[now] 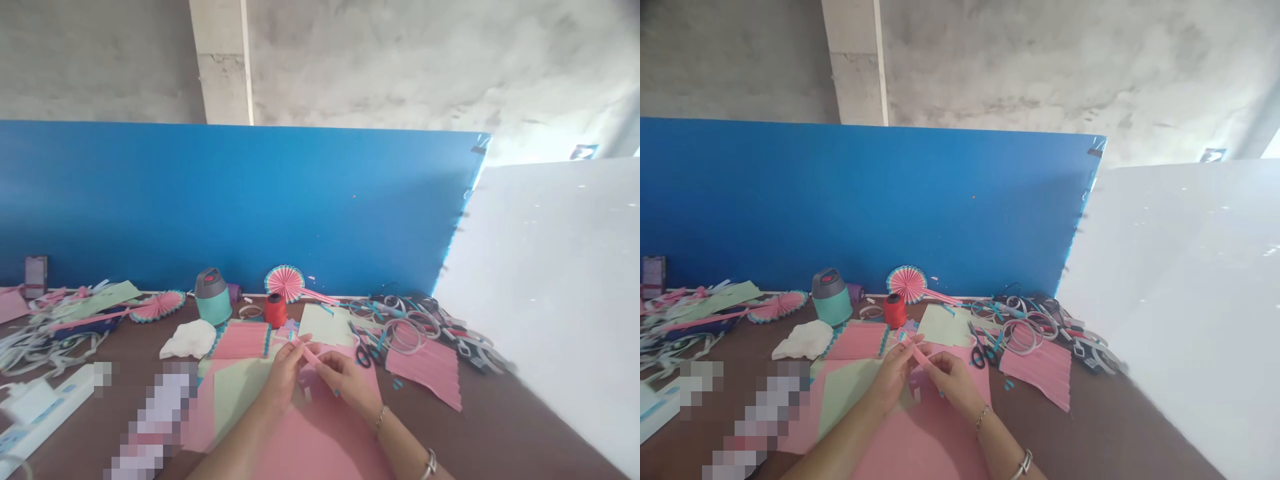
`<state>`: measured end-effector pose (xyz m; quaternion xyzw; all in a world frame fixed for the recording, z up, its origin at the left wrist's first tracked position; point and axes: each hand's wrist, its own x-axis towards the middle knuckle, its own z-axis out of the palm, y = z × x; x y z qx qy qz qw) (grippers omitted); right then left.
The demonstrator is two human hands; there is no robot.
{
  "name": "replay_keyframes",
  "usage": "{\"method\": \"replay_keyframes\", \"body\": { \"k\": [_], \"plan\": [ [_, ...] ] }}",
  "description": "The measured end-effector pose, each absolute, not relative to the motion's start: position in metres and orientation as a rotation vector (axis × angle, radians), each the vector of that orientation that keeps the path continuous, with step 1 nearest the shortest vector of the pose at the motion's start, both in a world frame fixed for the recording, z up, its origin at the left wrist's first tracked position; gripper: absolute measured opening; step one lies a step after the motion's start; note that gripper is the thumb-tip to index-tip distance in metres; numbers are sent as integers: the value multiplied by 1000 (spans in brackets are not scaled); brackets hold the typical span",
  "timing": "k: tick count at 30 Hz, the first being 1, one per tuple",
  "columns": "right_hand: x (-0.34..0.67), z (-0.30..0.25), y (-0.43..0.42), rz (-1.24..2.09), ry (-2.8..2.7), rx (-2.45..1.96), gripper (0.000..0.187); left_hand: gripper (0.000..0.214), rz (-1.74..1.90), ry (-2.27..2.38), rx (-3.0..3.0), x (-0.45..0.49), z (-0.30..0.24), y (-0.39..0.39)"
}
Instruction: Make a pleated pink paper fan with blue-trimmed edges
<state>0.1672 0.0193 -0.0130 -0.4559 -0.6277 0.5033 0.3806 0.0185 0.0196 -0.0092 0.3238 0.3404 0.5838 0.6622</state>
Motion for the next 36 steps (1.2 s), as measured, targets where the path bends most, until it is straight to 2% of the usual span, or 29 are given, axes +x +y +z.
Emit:
{"method": "replay_keyframes", "body": {
  "k": [6,13,19,23,25,27,31,33,36],
  "plan": [
    [170,-12,21,1193,-1599,-1186,29,42,1428,788,633,20,-8,20],
    [175,-15,25,909,-1704,-1220,17,38,1418,742,655,16,-10,23],
    [174,-15,22,836,-1771,-1208,18,35,1391,805,725,16,-11,22],
    [174,-14,22,726,-1768,-1221,23,39,1386,919,1027,3,-5,28],
    [175,-12,22,670,-1725,-1244,26,44,1413,1089,1306,-11,-1,33],
    [176,-8,22,647,-1689,-1269,29,44,1332,1532,1644,-27,3,35],
    [175,-5,20,632,-1667,-1283,33,36,750,2316,2118,-48,0,33],
    [174,-5,20,628,-1663,-1290,34,30,535,2415,2178,-51,-5,32],
    [174,-5,20,659,-1640,-1280,31,19,500,2427,2183,-50,-9,33]
  ]
}}
